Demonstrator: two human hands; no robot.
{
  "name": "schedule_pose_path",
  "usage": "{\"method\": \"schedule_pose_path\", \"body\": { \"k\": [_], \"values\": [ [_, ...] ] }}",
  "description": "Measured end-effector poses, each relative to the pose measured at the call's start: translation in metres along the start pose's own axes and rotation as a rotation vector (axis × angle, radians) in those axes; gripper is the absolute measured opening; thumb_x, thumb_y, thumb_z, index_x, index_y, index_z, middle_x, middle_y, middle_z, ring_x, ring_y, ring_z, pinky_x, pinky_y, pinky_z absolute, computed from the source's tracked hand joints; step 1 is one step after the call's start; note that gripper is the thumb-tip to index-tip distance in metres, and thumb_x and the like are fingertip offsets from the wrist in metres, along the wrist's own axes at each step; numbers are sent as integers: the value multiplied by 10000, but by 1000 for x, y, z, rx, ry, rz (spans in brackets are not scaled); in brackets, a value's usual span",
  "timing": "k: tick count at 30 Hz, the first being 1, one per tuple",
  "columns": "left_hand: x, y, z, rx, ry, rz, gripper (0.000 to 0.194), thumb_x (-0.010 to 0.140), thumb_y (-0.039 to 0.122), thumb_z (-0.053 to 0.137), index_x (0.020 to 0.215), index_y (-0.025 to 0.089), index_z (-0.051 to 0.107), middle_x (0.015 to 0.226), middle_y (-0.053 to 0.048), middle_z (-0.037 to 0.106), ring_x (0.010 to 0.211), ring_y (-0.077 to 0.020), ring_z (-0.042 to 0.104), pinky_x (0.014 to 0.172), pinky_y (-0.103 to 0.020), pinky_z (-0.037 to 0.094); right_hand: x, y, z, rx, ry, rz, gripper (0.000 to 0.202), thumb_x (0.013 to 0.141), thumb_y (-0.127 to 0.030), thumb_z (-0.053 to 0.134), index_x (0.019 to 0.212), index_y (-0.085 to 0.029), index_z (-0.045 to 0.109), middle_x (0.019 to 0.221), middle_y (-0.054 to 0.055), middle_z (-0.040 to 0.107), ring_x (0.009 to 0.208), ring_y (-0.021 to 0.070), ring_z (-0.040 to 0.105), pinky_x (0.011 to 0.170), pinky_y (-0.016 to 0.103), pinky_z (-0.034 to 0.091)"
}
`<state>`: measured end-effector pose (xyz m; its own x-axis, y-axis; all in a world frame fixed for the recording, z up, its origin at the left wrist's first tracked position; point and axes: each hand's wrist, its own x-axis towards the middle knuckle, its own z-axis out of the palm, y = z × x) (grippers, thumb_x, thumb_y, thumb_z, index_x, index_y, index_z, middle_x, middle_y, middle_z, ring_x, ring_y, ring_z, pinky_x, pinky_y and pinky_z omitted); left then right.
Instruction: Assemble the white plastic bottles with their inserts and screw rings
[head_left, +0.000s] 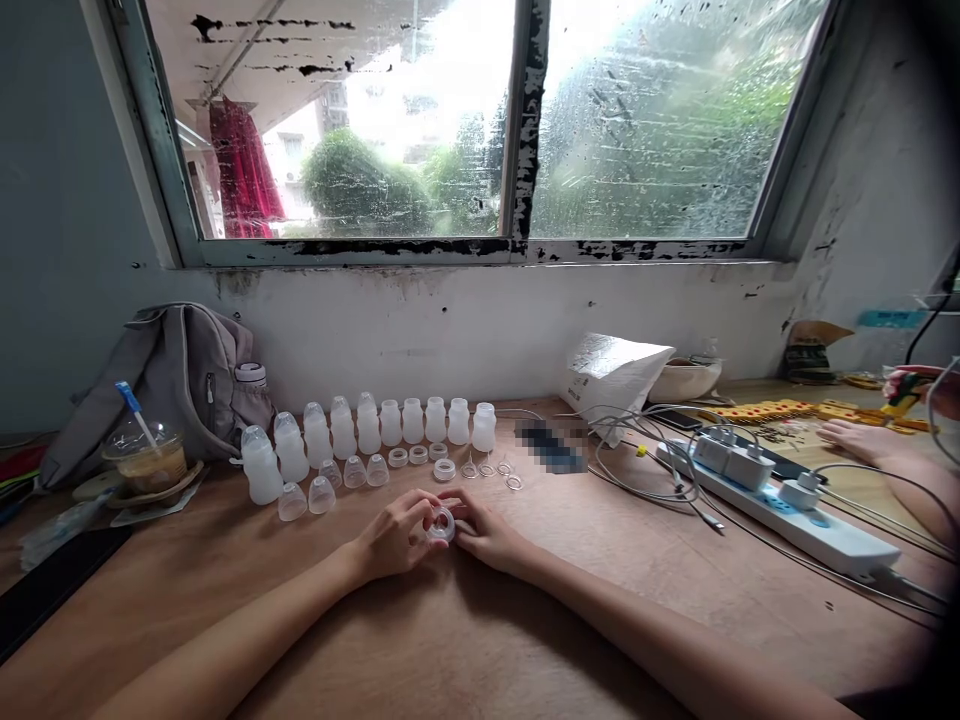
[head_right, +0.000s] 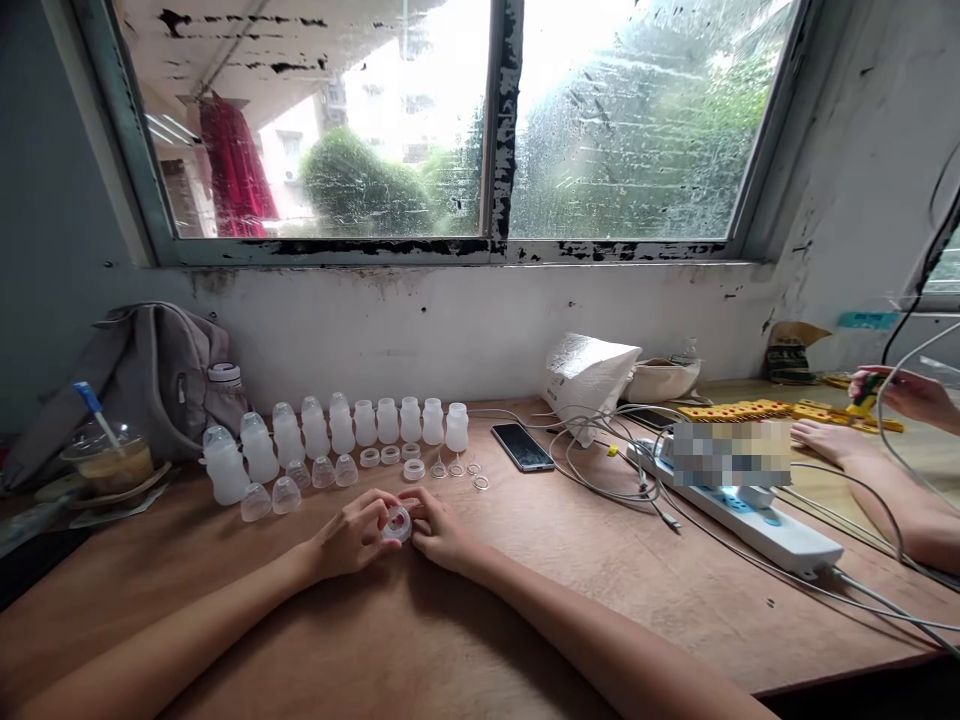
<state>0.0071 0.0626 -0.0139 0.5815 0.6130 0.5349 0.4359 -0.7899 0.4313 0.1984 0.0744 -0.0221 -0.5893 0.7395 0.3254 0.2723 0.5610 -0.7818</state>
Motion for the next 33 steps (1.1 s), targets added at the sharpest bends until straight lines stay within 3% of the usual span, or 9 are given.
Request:
{"method": "schedule_pose_path", "body": {
  "k": [5,11,15,19,22,25,29,33],
  "values": [
    [2,3,0,91,-63,-46,217,699,339,590,796,189,468,939,-65,565,857,-187,530,772,-313,421,2,6,0,51,98,50,519,592,34,402,1058,-192,440,963,42,621,883,142,573,791,295,442],
    [3,1,3,104,-108,-127,332,669,382,605,889,191,445,807,-10,543,702,-149,522,621,-256,414,3,8,1,54,157,73,468,613,20,423,1032,-180,473,934,52,607,906,154,571,824,335,446],
    [3,-4,6,79,-92,-137,420,661,420,617,940,195,399,819,-9,541,716,-148,529,632,-261,421,4,10,0,50,142,70,459,626,10,427,1043,-179,463,934,50,601,905,148,568,814,322,455],
    [4,-8,6,29,-88,-141,632,596,461,670,1079,208,351,882,-22,560,790,-172,543,722,-307,433,3,12,1,30,124,38,465,640,2,424,1063,-190,450,934,42,602,904,144,566,819,317,451],
    [5,-7,4,54,-36,-159,486,675,445,606,1055,201,426,957,-55,548,844,-185,529,761,-317,421,3,14,2,-4,130,17,477,635,9,412,1065,-193,446,933,42,599,900,142,563,815,309,449],
    [6,-5,4,59,9,-180,205,768,371,513,856,188,543,883,-51,562,841,-182,519,760,-301,410,2,14,2,-76,139,-8,507,603,42,383,1046,-196,450,934,43,589,907,140,554,800,290,448],
    [10,0,9,-166,123,-376,192,817,343,439,768,182,532,703,-6,562,674,-138,526,626,-250,424,-1,8,3,-211,147,-112,423,656,-11,435,1032,-204,459,967,47,573,904,151,539,783,282,434],
    [12,6,21,-471,175,-503,222,812,380,444,792,169,510,683,11,551,605,-108,517,577,-225,432,-1,2,4,-308,251,-140,119,744,-165,484,859,-190,505,789,21,579,725,138,537,671,253,429]
  ]
}}
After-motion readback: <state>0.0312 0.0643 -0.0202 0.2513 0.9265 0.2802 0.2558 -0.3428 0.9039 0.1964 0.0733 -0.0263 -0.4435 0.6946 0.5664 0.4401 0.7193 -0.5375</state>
